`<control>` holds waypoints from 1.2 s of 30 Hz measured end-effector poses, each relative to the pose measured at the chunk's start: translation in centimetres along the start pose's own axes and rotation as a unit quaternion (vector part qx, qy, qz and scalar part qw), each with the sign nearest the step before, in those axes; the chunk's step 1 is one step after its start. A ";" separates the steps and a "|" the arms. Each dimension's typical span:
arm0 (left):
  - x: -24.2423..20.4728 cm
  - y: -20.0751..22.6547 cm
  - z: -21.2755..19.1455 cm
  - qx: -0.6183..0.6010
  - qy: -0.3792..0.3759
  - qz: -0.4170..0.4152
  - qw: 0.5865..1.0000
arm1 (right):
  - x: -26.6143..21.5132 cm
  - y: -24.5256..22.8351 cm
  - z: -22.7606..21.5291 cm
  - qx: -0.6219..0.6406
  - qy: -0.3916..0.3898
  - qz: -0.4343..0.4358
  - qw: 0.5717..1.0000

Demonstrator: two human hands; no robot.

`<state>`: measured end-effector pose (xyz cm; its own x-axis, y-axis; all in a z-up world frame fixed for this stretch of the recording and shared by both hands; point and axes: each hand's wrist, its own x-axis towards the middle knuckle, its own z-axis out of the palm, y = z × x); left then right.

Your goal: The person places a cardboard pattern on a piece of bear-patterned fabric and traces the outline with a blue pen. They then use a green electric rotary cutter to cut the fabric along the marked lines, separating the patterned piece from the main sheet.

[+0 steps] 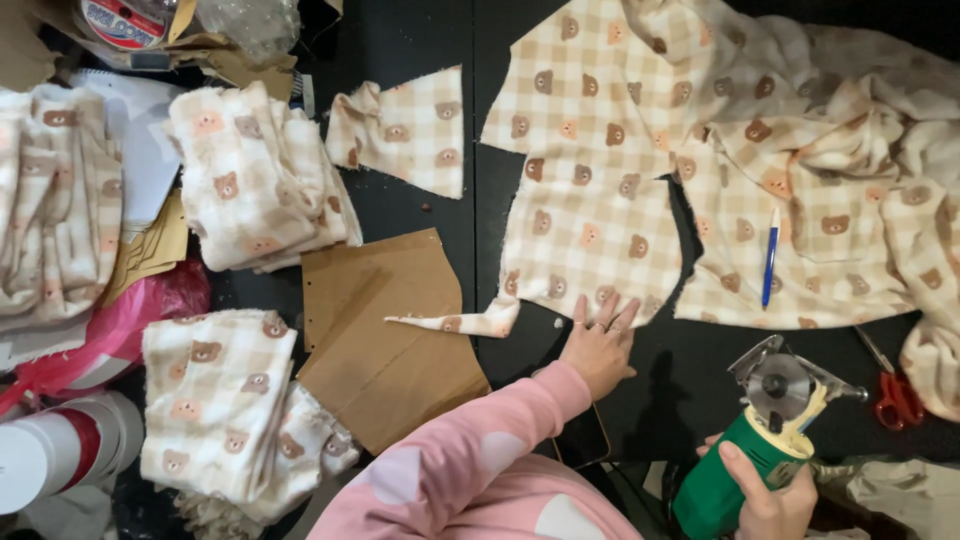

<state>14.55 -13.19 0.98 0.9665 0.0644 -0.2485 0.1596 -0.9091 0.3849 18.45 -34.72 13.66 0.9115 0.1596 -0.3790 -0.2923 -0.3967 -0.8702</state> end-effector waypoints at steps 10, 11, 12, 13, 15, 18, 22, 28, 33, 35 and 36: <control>-1.5 -1.4 -4.8 -0.097 0.076 0.060 0.991 | 0.5 -0.5 0.4 0.008 -0.044 -0.053 0.998; -2.3 -2.6 -4.0 -0.095 0.075 0.061 0.991 | 0.5 -0.7 0.7 0.009 -0.043 -0.053 0.998; -3.2 -3.6 -3.1 -0.111 0.085 0.005 0.990 | 0.4 -0.7 0.9 0.007 -0.054 -0.043 0.998; -4.2 -4.7 -2.2 -0.126 0.096 -0.050 0.986 | 0.2 -0.8 1.2 0.006 -0.066 -0.034 0.997; -6.1 -4.2 -2.0 -0.154 0.134 -0.013 0.979 | 0.4 -0.8 2.1 0.031 -0.094 -0.001 0.995; -7.9 -1.3 -5.9 -0.304 0.117 0.040 0.945 | 0.4 -2.0 4.3 0.117 -0.125 0.037 0.984; -10.0 2.7 -10.0 -0.691 -0.011 0.154 0.706 | -2.1 -5.5 7.5 0.221 -0.167 0.003 0.961; -14.2 4.8 -12.8 -0.447 0.081 -0.054 0.889 | -3.7 -2.8 5.0 0.170 -0.246 -0.001 0.954; -15.3 5.2 -11.5 -0.425 0.093 -0.070 0.898 | -3.5 -8.1 4.1 0.127 -0.186 -0.233 0.946; -15.4 5.3 -11.8 -0.425 0.104 -0.053 0.898 | -3.8 -9.8 4.2 0.118 -0.165 -0.287 0.936; -15.4 5.3 -11.8 -0.415 0.104 -0.055 0.902 | -3.7 -9.6 4.0 0.100 -0.172 -0.312 0.929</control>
<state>2.85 -14.16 17.34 0.9385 0.2898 -0.1876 0.2697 -0.2762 0.9225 16.78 -27.89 22.17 0.7851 0.5955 0.1700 0.1817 0.0408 -0.9825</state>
